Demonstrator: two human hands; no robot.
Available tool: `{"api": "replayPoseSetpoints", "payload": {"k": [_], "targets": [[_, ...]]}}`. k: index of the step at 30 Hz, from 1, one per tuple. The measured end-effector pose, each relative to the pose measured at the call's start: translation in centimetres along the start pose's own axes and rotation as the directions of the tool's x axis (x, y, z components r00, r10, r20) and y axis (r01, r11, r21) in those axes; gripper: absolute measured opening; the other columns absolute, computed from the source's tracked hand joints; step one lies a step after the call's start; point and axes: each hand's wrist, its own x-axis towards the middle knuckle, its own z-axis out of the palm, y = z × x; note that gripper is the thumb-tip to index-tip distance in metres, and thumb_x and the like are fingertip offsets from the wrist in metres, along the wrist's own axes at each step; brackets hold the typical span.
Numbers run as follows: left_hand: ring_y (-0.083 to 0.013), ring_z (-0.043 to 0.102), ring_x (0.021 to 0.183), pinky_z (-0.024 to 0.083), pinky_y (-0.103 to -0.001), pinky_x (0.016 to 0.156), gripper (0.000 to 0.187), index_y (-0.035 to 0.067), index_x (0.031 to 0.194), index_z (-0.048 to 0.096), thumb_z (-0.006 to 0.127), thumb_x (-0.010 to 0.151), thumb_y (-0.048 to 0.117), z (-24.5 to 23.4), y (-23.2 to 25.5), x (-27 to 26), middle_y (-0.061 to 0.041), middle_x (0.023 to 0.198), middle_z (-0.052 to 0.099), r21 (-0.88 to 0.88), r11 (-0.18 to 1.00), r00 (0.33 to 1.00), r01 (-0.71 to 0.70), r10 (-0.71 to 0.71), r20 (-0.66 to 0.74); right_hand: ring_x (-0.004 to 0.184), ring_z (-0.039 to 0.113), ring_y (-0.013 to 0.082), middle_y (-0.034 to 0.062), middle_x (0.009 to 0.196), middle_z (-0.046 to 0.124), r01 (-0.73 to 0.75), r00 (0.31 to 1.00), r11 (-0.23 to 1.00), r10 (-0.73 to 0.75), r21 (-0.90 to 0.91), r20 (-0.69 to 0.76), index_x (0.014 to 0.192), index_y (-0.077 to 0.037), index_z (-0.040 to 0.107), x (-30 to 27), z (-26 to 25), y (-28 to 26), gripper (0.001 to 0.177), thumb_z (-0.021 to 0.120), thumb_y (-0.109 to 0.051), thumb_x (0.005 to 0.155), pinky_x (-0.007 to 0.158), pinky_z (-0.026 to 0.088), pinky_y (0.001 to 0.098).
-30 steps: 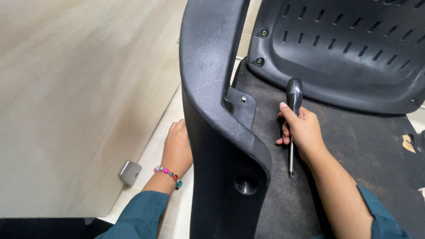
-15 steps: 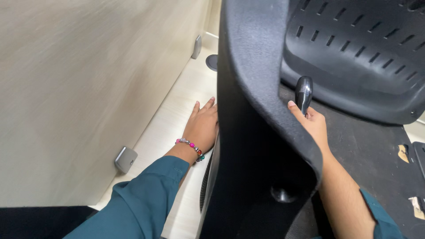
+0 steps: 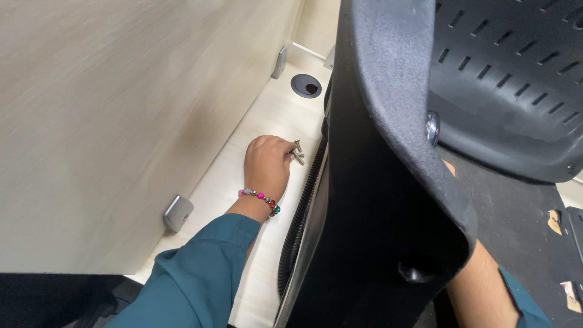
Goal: The person attaches a black plastic armrest to a chair seat using a screwdriver and screws. They align the armrest, insert screws, and tighten them to secure the armrest to the seat.
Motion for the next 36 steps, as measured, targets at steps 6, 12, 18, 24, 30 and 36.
{"api": "replayPoseSetpoints", "payload": {"k": [6, 12, 18, 24, 30, 36], "targets": [[-0.0278, 0.066, 0.09, 0.046, -0.045, 0.096, 0.036, 0.007, 0.115, 0.074, 0.074, 0.079, 0.002, -0.9, 1.0, 0.1, -0.007, 0.086, 0.074, -0.138, 0.99, 0.997, 0.034, -0.043, -0.065, 0.062, 0.05, 0.0091, 0.0013, 0.072, 0.058, -0.005, 1.0, 1.0, 0.005, -0.009, -0.016, 0.09, -0.001, 0.064, -0.3, 0.1, -0.1, 0.041, 0.07, -0.039, 0.101, 0.056, 0.039, 0.0271], [-0.024, 0.073, 0.086, 0.058, -0.037, 0.077, 0.026, 0.007, 0.109, 0.074, 0.07, 0.085, -0.002, -1.6, 1.9, 0.1, -0.007, 0.096, 0.074, -0.32, 0.922, 0.972, 0.219, -0.234, -0.011, 0.062, 0.048, 0.0092, 0.001, 0.071, 0.056, 0.008, 0.998, 0.997, -0.013, -0.077, -0.062, 0.089, 0.0, 0.062, -0.1, 0.2, -0.2, 0.042, 0.07, -0.04, 0.101, 0.055, 0.038, 0.0275], [-0.0167, 0.075, 0.085, 0.061, -0.03, 0.075, 0.026, 0.006, 0.106, 0.075, 0.073, 0.082, -0.006, -2.8, 2.8, 1.3, -0.007, 0.092, 0.077, -0.549, 0.8, 0.938, 0.242, -0.337, -0.077, 0.058, 0.048, 0.0076, -0.0009, 0.066, 0.055, 0.08, 0.992, 0.99, -0.091, -0.119, -0.09, 0.083, -0.004, 0.065, -0.4, 0.5, -0.3, 0.039, 0.069, -0.04, 0.099, 0.054, 0.037, 0.0261], [-0.0167, 0.074, 0.091, 0.059, -0.029, 0.084, 0.027, 0.002, 0.109, 0.073, 0.074, 0.082, 0.0, -4.7, 5.2, 1.9, -0.005, 0.094, 0.077, -0.742, 0.661, 0.98, 0.112, -0.197, -0.028, 0.042, 0.043, 0.0106, 0.0025, 0.052, 0.048, 0.074, 0.997, 0.996, -0.073, 0.05, -0.023, 0.084, -0.004, 0.062, -1.2, 1.2, -1.4, 0.034, 0.064, -0.035, 0.099, 0.044, 0.036, 0.0283], [-0.0215, 0.07, 0.095, 0.056, -0.032, 0.082, 0.021, -0.002, 0.11, 0.068, 0.067, 0.093, 0.011, -5.8, 6.6, 0.9, -0.01, 0.101, 0.074, -0.689, 0.712, 0.988, -0.131, 0.15, -0.034, 0.037, 0.044, 0.0098, 0.0015, 0.051, 0.046, 0.036, 0.999, 0.985, -0.041, 0.17, 0.021, 0.09, -0.001, 0.06, -2.2, 1.2, -1.9, 0.034, 0.062, -0.033, 0.1, 0.042, 0.051, 0.0309], [-0.0208, 0.07, 0.094, 0.056, -0.032, 0.082, 0.021, -0.001, 0.11, 0.068, 0.068, 0.093, 0.01, -5.8, 6.1, 2.3, -0.01, 0.101, 0.074, -0.659, 0.746, 0.944, -0.097, 0.278, 0.176, 0.037, 0.044, 0.0098, 0.0016, 0.052, 0.047, 0.063, 0.997, 0.978, -0.069, 0.197, 0.024, 0.09, 0.0, 0.059, -2.3, 1.1, -1.7, 0.034, 0.062, -0.033, 0.101, 0.042, 0.052, 0.031]]}}
